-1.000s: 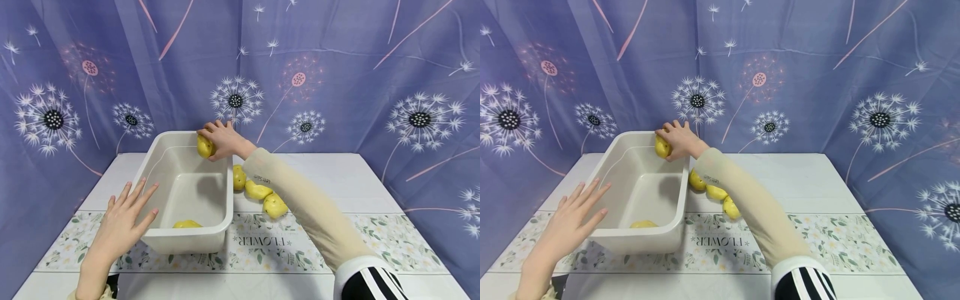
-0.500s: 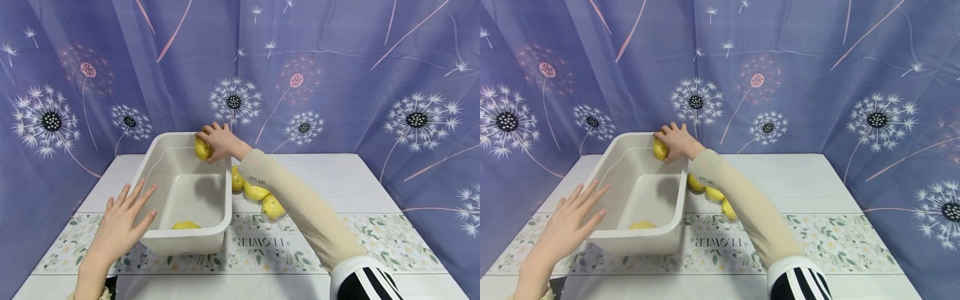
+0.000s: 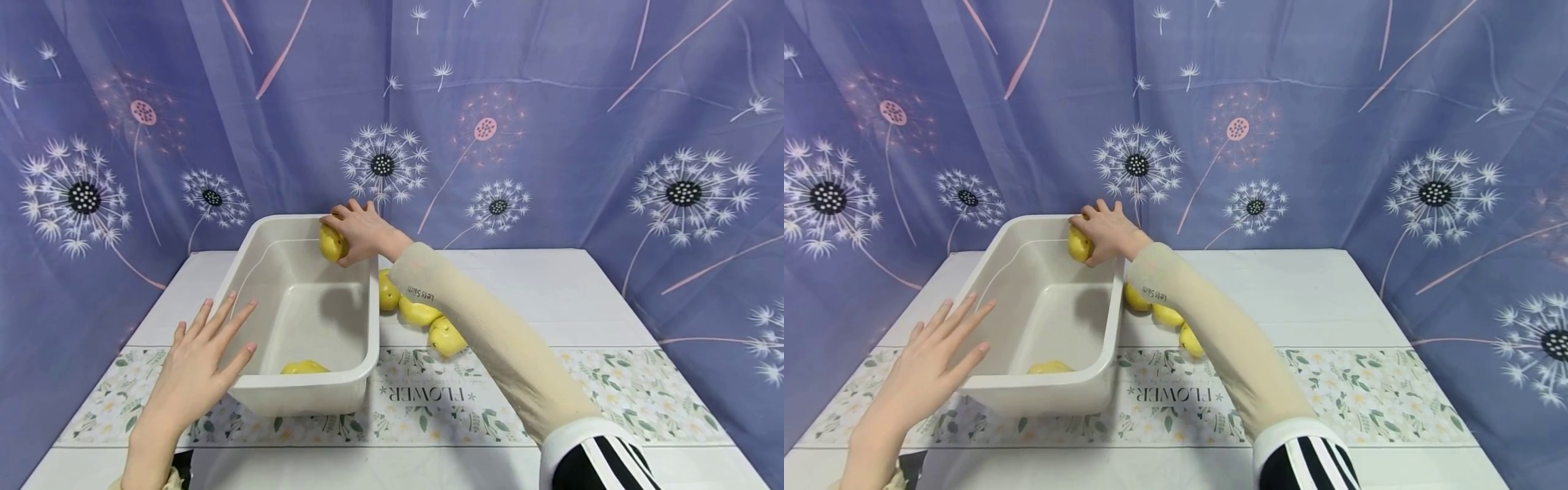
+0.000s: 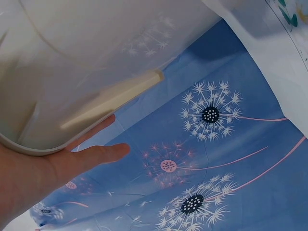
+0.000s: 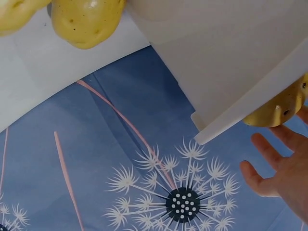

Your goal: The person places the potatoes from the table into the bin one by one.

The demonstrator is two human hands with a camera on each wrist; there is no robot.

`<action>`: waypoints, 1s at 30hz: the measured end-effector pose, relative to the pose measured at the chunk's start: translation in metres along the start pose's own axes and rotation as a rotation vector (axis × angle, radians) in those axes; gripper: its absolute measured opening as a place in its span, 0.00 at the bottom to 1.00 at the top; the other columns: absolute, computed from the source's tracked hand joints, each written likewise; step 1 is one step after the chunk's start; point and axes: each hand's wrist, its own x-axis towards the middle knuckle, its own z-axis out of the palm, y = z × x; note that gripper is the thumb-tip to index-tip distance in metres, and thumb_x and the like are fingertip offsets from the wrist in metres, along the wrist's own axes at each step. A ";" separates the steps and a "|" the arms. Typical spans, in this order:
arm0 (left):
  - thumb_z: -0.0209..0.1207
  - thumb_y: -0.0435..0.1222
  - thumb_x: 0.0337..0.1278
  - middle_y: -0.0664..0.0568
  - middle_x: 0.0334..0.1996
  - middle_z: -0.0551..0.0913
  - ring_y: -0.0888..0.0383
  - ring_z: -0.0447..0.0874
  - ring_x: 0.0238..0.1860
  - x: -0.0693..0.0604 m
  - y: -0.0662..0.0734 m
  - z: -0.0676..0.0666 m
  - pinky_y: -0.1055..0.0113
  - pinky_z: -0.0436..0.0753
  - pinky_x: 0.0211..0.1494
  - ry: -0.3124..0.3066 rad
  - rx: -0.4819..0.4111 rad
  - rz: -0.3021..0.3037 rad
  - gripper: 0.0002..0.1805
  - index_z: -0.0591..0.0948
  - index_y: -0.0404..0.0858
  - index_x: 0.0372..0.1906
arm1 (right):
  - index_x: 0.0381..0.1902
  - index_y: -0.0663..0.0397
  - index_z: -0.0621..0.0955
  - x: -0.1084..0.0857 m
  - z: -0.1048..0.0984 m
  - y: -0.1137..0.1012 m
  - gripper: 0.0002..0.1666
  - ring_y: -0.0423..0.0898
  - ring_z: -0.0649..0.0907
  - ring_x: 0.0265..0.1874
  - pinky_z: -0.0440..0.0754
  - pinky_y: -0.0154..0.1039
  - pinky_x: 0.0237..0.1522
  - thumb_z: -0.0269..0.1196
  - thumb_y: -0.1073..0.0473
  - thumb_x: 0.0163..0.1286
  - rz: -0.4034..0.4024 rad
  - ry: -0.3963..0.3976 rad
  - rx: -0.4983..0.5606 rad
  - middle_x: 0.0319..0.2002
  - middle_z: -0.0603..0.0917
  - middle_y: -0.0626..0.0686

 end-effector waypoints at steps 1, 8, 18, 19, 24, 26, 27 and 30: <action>0.49 0.50 0.59 0.44 0.68 0.56 0.38 0.45 0.69 0.000 0.000 0.000 0.29 0.46 0.58 -0.001 0.000 -0.001 0.31 0.56 0.57 0.67 | 0.65 0.43 0.61 0.000 0.000 0.000 0.49 0.49 0.64 0.52 0.65 0.46 0.45 0.64 0.40 0.45 0.001 -0.003 0.001 0.60 0.66 0.52; 0.49 0.50 0.59 0.44 0.68 0.56 0.38 0.45 0.68 0.000 0.001 -0.001 0.29 0.47 0.58 0.005 -0.003 0.004 0.31 0.57 0.56 0.67 | 0.66 0.42 0.60 0.000 0.000 0.000 0.49 0.50 0.64 0.53 0.64 0.47 0.45 0.64 0.40 0.45 0.006 -0.015 0.009 0.61 0.65 0.52; 0.48 0.50 0.59 0.43 0.68 0.55 0.38 0.44 0.69 0.000 0.001 -0.001 0.29 0.47 0.58 -0.004 0.000 0.002 0.31 0.56 0.56 0.67 | 0.66 0.39 0.60 -0.003 0.000 0.007 0.44 0.50 0.63 0.55 0.63 0.52 0.53 0.61 0.39 0.51 0.022 -0.042 0.029 0.63 0.63 0.50; 0.48 0.50 0.59 0.43 0.68 0.55 0.38 0.44 0.69 0.000 0.001 -0.001 0.29 0.47 0.58 -0.005 -0.001 0.000 0.31 0.56 0.56 0.67 | 0.65 0.40 0.61 -0.004 0.000 0.008 0.44 0.50 0.63 0.55 0.63 0.53 0.53 0.61 0.39 0.51 0.020 -0.040 0.032 0.63 0.63 0.50; 0.48 0.51 0.59 0.43 0.68 0.55 0.38 0.44 0.69 -0.001 0.001 -0.002 0.29 0.47 0.58 -0.011 -0.005 -0.009 0.31 0.56 0.56 0.67 | 0.65 0.40 0.62 -0.008 0.001 0.013 0.43 0.50 0.64 0.54 0.64 0.54 0.53 0.61 0.39 0.51 0.015 -0.009 0.043 0.62 0.65 0.50; 0.48 0.50 0.59 0.43 0.68 0.55 0.38 0.44 0.69 -0.001 0.001 -0.001 0.29 0.47 0.58 -0.011 -0.005 -0.009 0.31 0.56 0.56 0.67 | 0.64 0.41 0.62 -0.009 0.000 0.015 0.43 0.51 0.64 0.55 0.64 0.55 0.53 0.61 0.39 0.51 0.012 0.004 0.052 0.62 0.65 0.50; 0.48 0.50 0.59 0.43 0.68 0.55 0.38 0.44 0.69 -0.001 0.001 -0.001 0.29 0.47 0.58 -0.010 -0.005 -0.009 0.31 0.56 0.57 0.67 | 0.64 0.41 0.63 -0.010 0.000 0.016 0.43 0.51 0.64 0.55 0.64 0.55 0.53 0.61 0.39 0.51 0.009 0.009 0.055 0.62 0.65 0.50; 0.48 0.50 0.59 0.43 0.68 0.55 0.38 0.44 0.69 -0.001 0.002 -0.001 0.29 0.47 0.58 -0.012 -0.007 -0.011 0.31 0.56 0.57 0.67 | 0.64 0.41 0.63 -0.013 -0.001 0.018 0.42 0.51 0.64 0.56 0.63 0.56 0.54 0.61 0.40 0.51 0.003 0.017 0.066 0.62 0.65 0.50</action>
